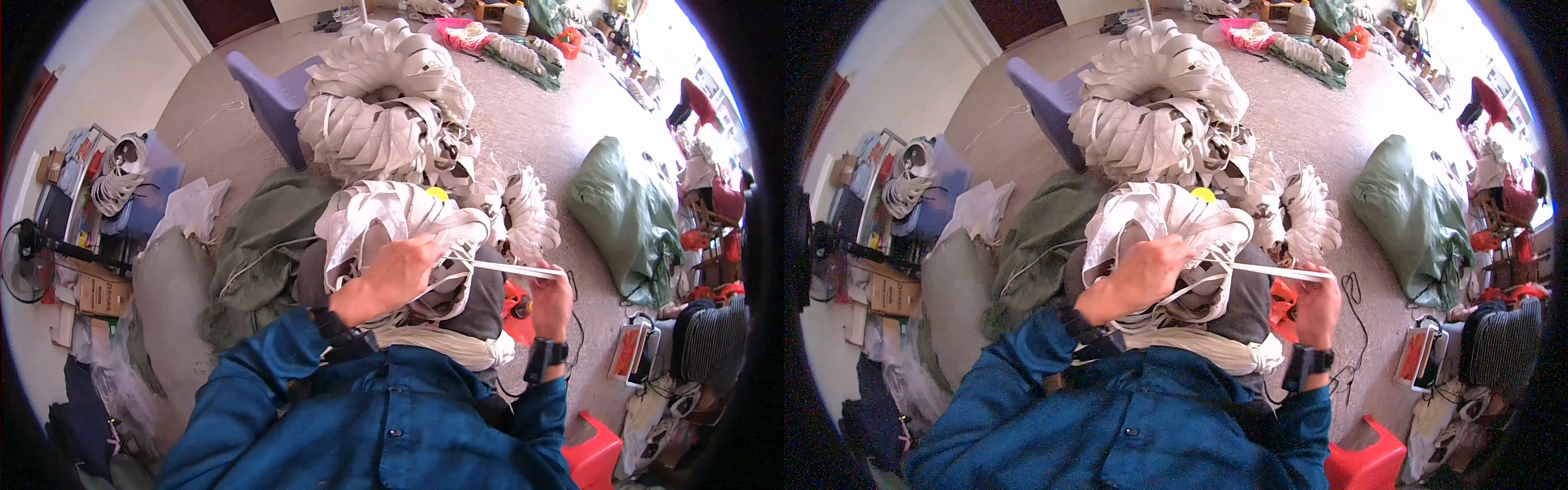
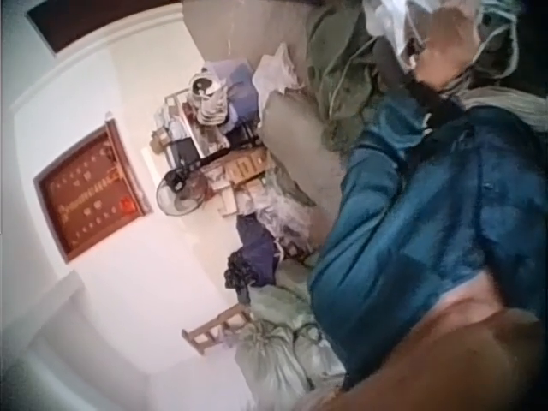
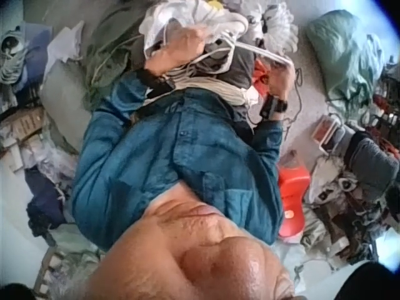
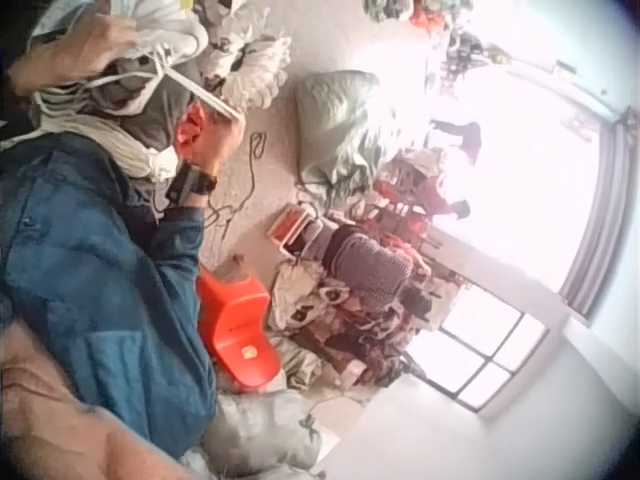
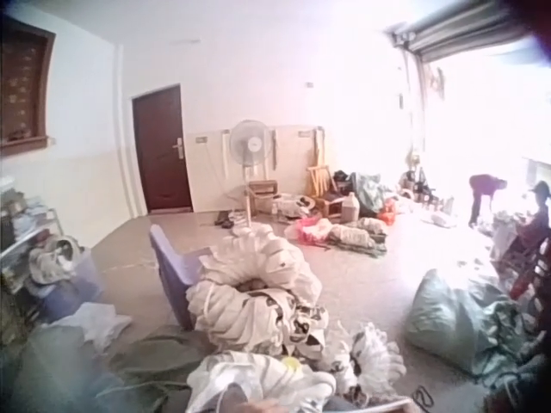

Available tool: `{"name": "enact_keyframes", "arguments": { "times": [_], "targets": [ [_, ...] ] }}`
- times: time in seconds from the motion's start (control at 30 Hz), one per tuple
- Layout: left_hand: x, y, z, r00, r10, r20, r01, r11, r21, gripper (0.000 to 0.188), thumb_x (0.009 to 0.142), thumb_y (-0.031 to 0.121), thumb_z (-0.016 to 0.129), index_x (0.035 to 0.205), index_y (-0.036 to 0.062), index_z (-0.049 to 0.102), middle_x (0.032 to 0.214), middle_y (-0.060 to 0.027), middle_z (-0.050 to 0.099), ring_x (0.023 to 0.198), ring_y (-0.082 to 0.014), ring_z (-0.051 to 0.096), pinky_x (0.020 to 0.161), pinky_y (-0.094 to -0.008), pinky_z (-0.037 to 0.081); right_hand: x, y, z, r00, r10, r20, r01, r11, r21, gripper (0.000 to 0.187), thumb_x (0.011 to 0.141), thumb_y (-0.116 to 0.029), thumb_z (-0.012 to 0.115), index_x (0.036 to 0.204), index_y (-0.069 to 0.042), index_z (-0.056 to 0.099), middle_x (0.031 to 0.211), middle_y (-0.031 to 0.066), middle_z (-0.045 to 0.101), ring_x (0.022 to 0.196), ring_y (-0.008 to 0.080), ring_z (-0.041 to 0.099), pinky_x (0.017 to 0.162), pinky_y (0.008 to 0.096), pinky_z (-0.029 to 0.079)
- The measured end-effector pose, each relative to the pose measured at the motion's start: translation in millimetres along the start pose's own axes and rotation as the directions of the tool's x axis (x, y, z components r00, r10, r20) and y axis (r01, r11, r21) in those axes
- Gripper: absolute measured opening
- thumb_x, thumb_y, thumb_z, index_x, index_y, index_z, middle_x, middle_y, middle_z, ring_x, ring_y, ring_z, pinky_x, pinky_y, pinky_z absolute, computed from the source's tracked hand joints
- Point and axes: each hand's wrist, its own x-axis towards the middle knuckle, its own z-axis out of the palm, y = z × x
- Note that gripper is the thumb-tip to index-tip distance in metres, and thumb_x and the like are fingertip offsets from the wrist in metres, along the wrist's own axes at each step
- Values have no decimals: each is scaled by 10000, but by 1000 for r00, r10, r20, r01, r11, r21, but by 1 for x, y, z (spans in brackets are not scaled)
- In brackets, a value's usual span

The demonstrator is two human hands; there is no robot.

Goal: The recorder is threading and lacing white shoe uppers in a workshop.

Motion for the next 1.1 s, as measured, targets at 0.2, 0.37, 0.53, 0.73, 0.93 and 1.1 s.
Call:
{"name": "enact_keyframes", "arguments": {
  "times": [0.2, 0.37, 0.53, 0.73, 0.93, 1.1],
  "targets": [
    [10, -27, 26, 997, -78, 14, 79, 990, -115, 128, 894, 87, 601, 936, -5, 680, 888, -194, 613, 841, -377, 631, 767, -443, 503, 4, -3, -65, 998, 68, 0, -68, 994, 86, 202, 1031, -227, 455, 1103, -87, 581, 1155, 95, 673, 1002, 219, 637, 859, 370, 509],
    [14, -35, 26, 996, -17, -88, 27, 994, 109, 131, 886, 120, 634, 893, -5, 675, 841, -193, 627, 818, -368, 632, 746, -434, 503, 7, 15, -73, 989, 148, -24, -144, 982, 126, 203, 1032, -219, 455, 1085, -62, 572, 1114, 98, 665, 889, 198, 629, 771, 352, 525],
    [27, -23, 19, 983, -162, -85, 139, 963, -229, 144, 866, 123, 657, 871, -21, 655, 775, -184, 635, 765, -346, 644, 698, -416, 500, -7, 31, -47, 948, -294, 120, 284, 613, -737, 217, 985, -167, 572, 1134, -10, 582, 976, 34, 609, 825, 109, 553, 725, 274, 475],
    [27, -28, 24, 948, -301, 100, 317, 888, -333, 134, 859, 104, 644, 886, -27, 657, 803, -166, 656, 755, -334, 651, 701, -397, 503, -32, 24, -7, 947, -238, 215, 320, 642, -697, 206, 988, -130, 547, 1145, -7, 601, 881, 3, 603, 756, 69, 529, 671, 227, 444],
    [20, -23, 42, 995, -62, -75, 64, 998, 16, 138, 851, 170, 674, 861, 33, 679, 822, -120, 633, 815, -295, 639, 749, -408, 497, -52, 25, 39, 881, -275, 385, 473, 505, -722, 130, 980, -57, 552, 1058, -13, 645, 863, 15, 633, 779, 90, 568, 674, 260, 463],
    [-3, -17, 47, 985, 93, -145, -27, 914, 404, 147, 880, 203, 625, 890, 59, 654, 943, -106, 621, 915, -274, 622, 789, -396, 502, -71, 34, 119, 627, -178, 759, 777, 76, -624, 128, 887, -37, 605, 995, -17, 670, 842, 177, 632, 786, 370, 631, 695, 423, 509]
  ]
}}
